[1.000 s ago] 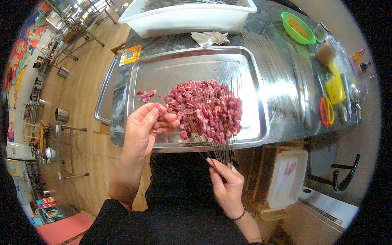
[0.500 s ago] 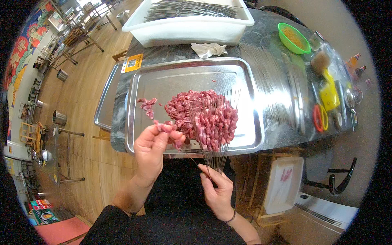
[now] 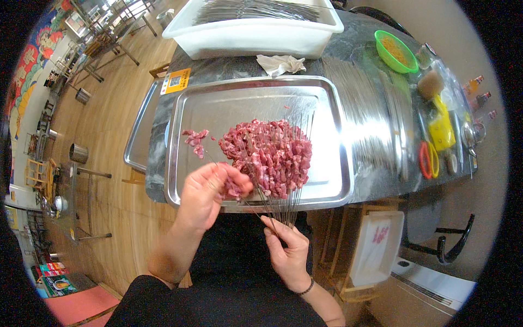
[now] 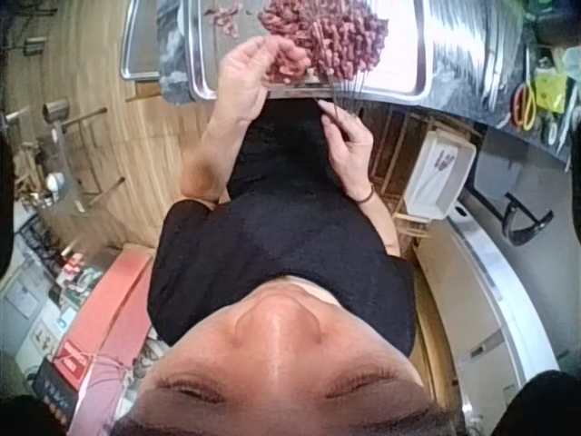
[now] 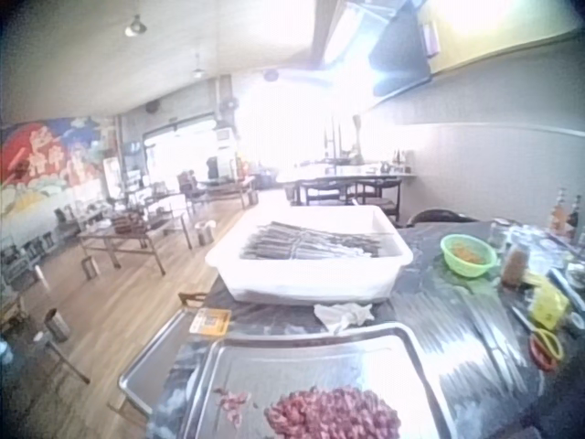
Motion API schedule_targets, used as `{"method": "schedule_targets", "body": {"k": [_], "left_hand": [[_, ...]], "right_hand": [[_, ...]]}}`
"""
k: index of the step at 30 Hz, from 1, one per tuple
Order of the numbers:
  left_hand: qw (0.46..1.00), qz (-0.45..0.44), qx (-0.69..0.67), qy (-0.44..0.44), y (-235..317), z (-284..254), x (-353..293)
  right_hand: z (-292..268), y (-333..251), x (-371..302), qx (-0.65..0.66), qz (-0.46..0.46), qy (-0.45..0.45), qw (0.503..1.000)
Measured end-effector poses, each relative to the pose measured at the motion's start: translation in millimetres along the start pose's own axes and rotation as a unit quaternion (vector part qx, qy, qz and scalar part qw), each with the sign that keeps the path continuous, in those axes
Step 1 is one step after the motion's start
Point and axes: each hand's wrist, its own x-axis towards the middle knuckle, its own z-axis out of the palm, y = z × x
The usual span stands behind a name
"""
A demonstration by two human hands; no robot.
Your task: The person threads small pieces of raw red meat onto thin metal skewers. They pick up individual pieces of meat from a metal tray and slide them onto the skewers held in the other hand, creating a bundle of skewered meat.
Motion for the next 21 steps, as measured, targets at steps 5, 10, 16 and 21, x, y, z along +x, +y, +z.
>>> {"method": "schedule_targets", "body": {"k": [5, 10, 16, 21], "left_hand": [[0.806, 0.148, 0.572, -0.033, 25.9, -2.9, 19.4], [0.586, 0.3, 0.753, -0.005, 32.8, -0.3, 69.4], [0.796, 0.147, 0.587, 0.009, 47.0, -11.8, 53.9], [0.956, 0.018, 0.29, 0.044, 43.5, -15.5, 32.2]], "right_hand": [[-12.4, 8.9, 2.0, 0.001, 0.017, 0.062, 0.998], [-23.6, 9.1, -0.3, -0.002, 0.038, 0.084, 0.996], [-27.9, 5.7, -3.1, -0.019, 0.033, 0.051, 0.998], [-26.4, 2.7, -7.1, -0.028, -0.008, 0.014, 0.999]]}}
